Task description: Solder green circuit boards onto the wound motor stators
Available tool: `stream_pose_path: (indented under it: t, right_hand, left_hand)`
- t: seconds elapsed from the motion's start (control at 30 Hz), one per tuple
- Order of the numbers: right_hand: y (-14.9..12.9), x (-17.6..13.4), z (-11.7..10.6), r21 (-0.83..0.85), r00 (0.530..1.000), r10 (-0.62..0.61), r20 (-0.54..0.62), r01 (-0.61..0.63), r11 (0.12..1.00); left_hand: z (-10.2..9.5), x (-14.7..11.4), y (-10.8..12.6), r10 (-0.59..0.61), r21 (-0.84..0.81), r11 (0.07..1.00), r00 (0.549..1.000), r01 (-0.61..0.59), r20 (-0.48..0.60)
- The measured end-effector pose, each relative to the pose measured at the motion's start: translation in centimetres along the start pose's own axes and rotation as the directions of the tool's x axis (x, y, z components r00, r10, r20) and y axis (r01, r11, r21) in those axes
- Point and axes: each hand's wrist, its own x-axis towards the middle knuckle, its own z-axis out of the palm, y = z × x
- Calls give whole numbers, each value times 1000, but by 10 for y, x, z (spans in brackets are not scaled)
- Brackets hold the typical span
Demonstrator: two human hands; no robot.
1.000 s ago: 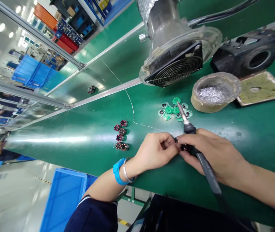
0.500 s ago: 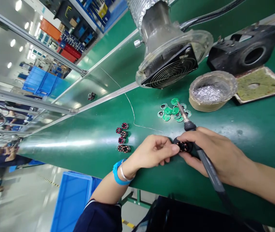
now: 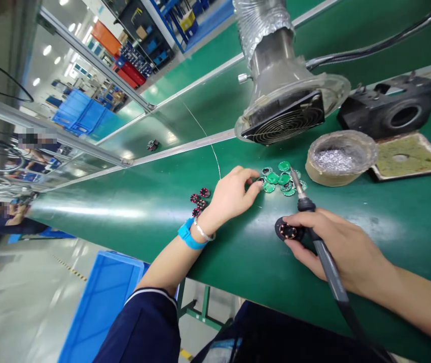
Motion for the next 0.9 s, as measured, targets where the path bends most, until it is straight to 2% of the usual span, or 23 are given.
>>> stream_pose_path:
  t: [0.1,0.23,0.37,0.43,0.5,0.6,0.67,0.77,0.9]
  right_hand:
    - [-1,0,0,1,1000,-11,-5,11,1000]
    - [0,1,0,21,1000,-18,-21,19,1000]
    - [-1,2,0,18,999,-32,-26,32,999]
    - [-3,3,-1,16,998,-42,-41,43,999]
    - [-7,5,-4,5,995,-64,-78,64,998]
    - [-12,7,-11,-25,987,-125,-105,123,992]
    - [-15,8,-16,-46,987,-155,-49,153,987]
    - [-17,9,-24,-71,988,-152,30,153,986]
    - [-21,15,-33,-85,992,-128,-4,127,988]
  left_hand:
    - [8,9,-5,-10,-4,1000,999,10,45]
    - [7,4,-9,-33,-64,997,995,39,93]
    - [5,-11,-8,-12,-94,995,1000,13,18]
    - [6,-19,-6,8,-234,972,1000,-14,-25]
    - [6,-28,0,19,-487,873,1000,-19,-4]
    - [5,-38,15,39,-787,615,994,59,105]
    - [4,-43,26,60,-864,488,984,120,170]
    - [4,-46,37,79,-913,350,965,209,251]
    - [11,-47,40,95,-937,238,954,254,283]
